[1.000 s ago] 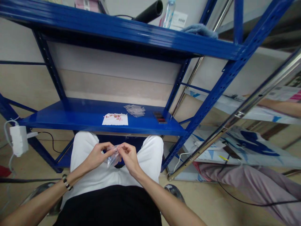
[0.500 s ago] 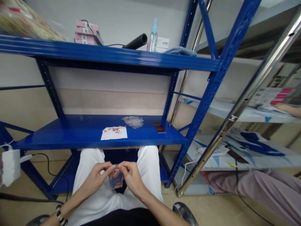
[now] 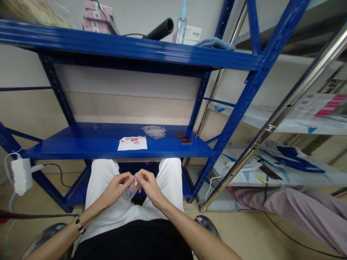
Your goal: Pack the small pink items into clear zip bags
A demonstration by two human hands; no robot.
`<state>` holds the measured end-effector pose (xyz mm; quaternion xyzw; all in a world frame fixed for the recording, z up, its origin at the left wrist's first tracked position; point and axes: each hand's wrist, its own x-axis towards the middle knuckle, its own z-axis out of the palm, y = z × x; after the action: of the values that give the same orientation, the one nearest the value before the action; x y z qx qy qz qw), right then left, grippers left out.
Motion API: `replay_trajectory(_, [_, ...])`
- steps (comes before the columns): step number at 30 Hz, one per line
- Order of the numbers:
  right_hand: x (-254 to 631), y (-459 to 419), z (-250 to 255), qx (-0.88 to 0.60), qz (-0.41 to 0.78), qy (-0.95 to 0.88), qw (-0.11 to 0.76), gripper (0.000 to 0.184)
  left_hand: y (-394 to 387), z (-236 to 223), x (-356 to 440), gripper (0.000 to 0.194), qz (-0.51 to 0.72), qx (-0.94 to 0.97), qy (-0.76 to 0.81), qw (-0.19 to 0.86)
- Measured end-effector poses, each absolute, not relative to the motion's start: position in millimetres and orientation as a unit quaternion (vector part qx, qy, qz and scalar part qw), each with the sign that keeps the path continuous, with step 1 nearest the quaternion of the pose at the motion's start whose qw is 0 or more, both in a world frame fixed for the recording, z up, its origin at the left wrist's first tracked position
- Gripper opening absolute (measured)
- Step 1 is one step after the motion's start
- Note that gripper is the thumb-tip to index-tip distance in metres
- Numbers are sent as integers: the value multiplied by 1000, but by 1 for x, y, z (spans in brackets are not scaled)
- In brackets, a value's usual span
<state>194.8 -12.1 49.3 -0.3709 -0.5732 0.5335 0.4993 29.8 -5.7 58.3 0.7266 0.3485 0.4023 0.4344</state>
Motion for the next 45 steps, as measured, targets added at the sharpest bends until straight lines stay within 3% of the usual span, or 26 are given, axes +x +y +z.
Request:
replay_trajectory(4, [186,-10,43,-386,546,-520,532,43,-5,53,36,36,413,688,331,497])
replay_trajectory(10, [190,-5,51,-403,545,-554,483,44,7,56,17,37,478,637,363,483])
replay_trajectory(17, [192,4,37,-423,548,-523,497,35,24,64,6,40,506,554,390,533])
replay_trajectory(22, [200,8,38,-419,552,-518,501,37,59,90,-21,29,603,504,366,499])
replay_trajectory(25, [206,11,42,-413,548,-532,497,36,100,100,-48,28,595,491,377,513])
replay_trajectory(34, [204,74,68,-411,562,-507,508,29,200,87,-97,16,460,571,621,278])
replay_trajectory(36, [197,86,75,-405,560,-510,512,26,208,89,-100,23,440,580,651,214])
replay_trajectory(39, [193,93,84,-386,557,-529,511,26,216,93,-95,36,400,624,664,101])
replay_trajectory(42, [203,98,94,-361,561,-568,482,27,222,94,-81,26,279,735,617,-14])
replay_trajectory(45, [226,115,102,-361,542,-591,476,28,228,90,-67,20,202,803,560,-38])
